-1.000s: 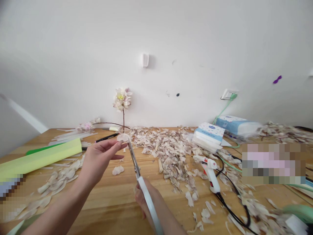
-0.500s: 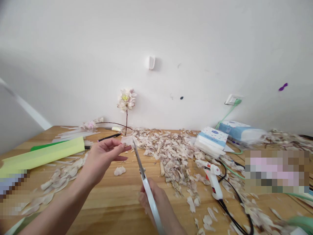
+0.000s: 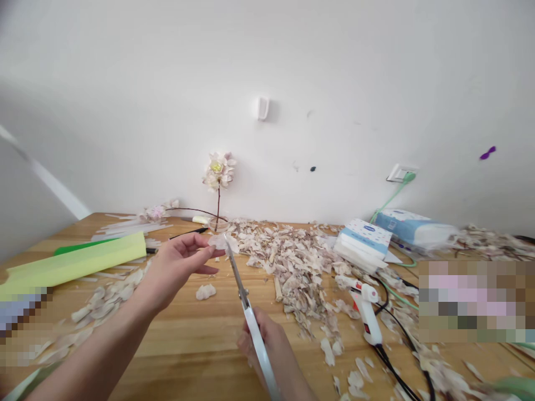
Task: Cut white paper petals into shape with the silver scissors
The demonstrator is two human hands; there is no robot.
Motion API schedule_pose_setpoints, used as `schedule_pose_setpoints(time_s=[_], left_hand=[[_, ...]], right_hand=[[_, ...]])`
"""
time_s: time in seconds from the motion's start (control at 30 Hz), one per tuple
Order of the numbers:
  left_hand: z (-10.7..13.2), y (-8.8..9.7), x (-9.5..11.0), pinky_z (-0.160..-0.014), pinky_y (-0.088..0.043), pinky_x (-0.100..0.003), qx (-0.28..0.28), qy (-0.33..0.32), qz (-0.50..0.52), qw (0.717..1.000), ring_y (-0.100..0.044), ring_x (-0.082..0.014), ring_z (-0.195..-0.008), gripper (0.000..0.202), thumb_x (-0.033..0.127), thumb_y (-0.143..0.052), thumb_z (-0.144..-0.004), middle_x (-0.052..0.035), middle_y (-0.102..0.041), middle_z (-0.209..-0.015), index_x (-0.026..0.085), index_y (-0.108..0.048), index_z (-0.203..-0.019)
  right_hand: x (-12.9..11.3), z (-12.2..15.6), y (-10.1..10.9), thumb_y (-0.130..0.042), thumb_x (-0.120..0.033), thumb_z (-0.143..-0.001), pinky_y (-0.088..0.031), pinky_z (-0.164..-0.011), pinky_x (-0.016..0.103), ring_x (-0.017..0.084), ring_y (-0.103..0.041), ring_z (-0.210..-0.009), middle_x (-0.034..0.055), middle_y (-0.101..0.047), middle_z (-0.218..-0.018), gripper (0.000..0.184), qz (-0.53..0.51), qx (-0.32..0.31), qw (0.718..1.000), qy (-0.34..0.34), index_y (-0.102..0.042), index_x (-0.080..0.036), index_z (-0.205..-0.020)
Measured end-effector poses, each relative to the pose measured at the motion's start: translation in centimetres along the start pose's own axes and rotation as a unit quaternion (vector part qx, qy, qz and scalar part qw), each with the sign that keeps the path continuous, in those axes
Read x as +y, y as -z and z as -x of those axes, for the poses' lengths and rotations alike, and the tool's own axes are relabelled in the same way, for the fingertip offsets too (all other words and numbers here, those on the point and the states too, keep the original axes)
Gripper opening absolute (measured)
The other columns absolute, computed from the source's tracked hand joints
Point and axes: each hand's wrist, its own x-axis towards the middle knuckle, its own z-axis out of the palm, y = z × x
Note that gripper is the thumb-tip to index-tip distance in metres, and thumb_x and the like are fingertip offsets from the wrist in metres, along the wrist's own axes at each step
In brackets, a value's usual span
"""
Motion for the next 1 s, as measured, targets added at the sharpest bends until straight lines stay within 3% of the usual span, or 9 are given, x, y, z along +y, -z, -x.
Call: schedule_pose_setpoints(time_s=[0.23,0.43,0.7,0.9,1.0], left_hand=[[0.0,0.2,0.1,-0.056,-0.057,-0.023,-0.009,0.002,0.001,1.0,-0.066,-0.0234,-0.088,0.02,0.027,-0.067,-0.066,-0.0004,-0.064,-0.067,0.016,-0.051,-0.064],[-0.2,0.5,0.1,-0.058,-0.058,-0.026,-0.022,0.0,0.008,1.0,-0.066,-0.0243,-0.089,0.019,0.029,-0.066,-0.067,0.001,-0.062,-0.067,0.016,-0.052,-0.066],[-0.1,0.6,0.2,-0.056,-0.058,-0.027,-0.021,0.001,0.015,1.0,-0.066,-0.0238,-0.087,0.019,0.028,-0.065,-0.067,0.003,-0.057,-0.063,0.017,-0.051,-0.064],[-0.1,0.4,0.2,-0.059,-0.058,-0.028,0.01,-0.007,0.027,1.0,-0.066,-0.0207,-0.082,0.019,0.032,-0.066,-0.067,0.0006,-0.062,-0.068,0.016,-0.054,-0.067],[-0.1,0.4,0.1,-0.057,-0.058,-0.026,0.014,-0.01,0.032,0.999,-0.066,-0.0197,-0.08,0.02,0.033,-0.066,-0.067,0.0003,-0.062,-0.067,0.016,-0.055,-0.066]], right_hand=[[-1.8,0.3,-0.2,-0.044,-0.061,-0.075,-0.024,-0.037,0.02,0.008,-0.03,-0.041,-0.0069,-0.036,-0.051,0.038,-0.012,0.023,1.0,0.006,-0.042,-0.023,-0.069],[-1.6,-0.1,0.0,-0.048,-0.068,-0.068,-0.028,-0.037,0.02,0.009,-0.034,-0.041,-0.0063,-0.037,-0.051,0.044,-0.017,0.013,1.0,-0.015,-0.044,-0.023,-0.068],[-1.3,-0.3,0.1,-0.053,-0.062,-0.068,-0.039,-0.046,0.021,0.01,-0.043,-0.047,-0.0054,-0.041,-0.052,0.041,-0.01,0.014,1.0,-0.006,-0.044,-0.022,-0.065],[-0.7,-0.6,-0.2,-0.051,-0.065,-0.065,-0.033,-0.043,0.022,0.009,-0.035,-0.044,-0.0071,-0.034,-0.05,0.045,0.001,0.023,0.999,0.027,-0.038,-0.023,-0.061],[-0.6,-0.4,0.0,-0.055,-0.06,-0.068,-0.034,-0.044,0.022,0.009,-0.039,-0.045,-0.0062,-0.039,-0.051,0.04,0.018,0.011,1.0,0.018,-0.042,-0.022,-0.061]])
